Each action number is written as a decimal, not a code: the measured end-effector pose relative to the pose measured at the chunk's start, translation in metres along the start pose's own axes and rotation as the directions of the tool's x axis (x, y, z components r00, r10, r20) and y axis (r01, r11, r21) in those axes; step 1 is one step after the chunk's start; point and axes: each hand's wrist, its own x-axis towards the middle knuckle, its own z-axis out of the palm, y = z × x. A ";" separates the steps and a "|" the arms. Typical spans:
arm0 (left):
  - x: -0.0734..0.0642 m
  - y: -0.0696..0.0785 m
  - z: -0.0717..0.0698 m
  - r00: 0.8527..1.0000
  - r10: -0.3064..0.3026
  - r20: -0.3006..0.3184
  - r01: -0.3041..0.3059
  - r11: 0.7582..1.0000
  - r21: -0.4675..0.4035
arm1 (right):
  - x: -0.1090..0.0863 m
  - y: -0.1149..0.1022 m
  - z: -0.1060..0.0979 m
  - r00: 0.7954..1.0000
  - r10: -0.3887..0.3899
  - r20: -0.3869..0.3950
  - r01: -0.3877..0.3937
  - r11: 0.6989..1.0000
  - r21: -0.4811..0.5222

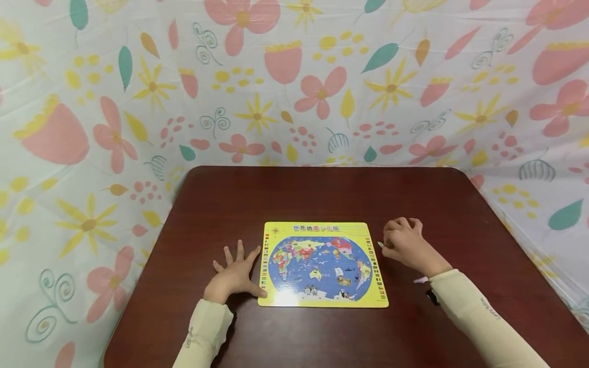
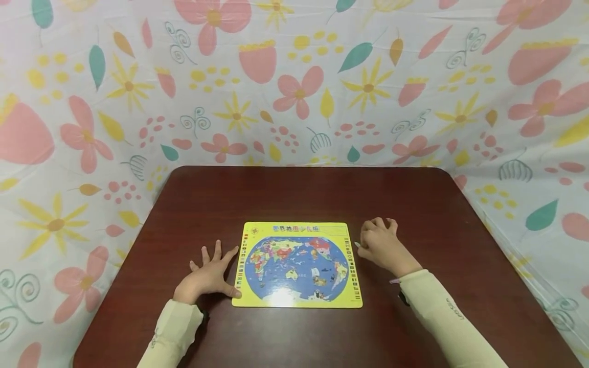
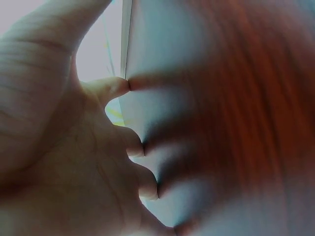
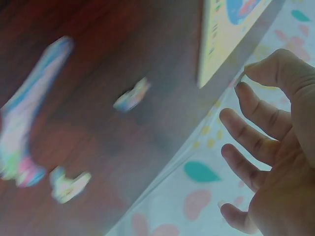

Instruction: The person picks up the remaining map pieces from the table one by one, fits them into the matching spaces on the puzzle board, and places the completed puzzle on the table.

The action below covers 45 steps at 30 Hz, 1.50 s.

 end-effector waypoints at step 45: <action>0.008 -0.010 -0.005 1.000 -0.006 0.008 0.006 1.000 -0.003 | 0.046 -0.063 0.036 0.977 -0.098 0.191 0.103 0.995 -0.018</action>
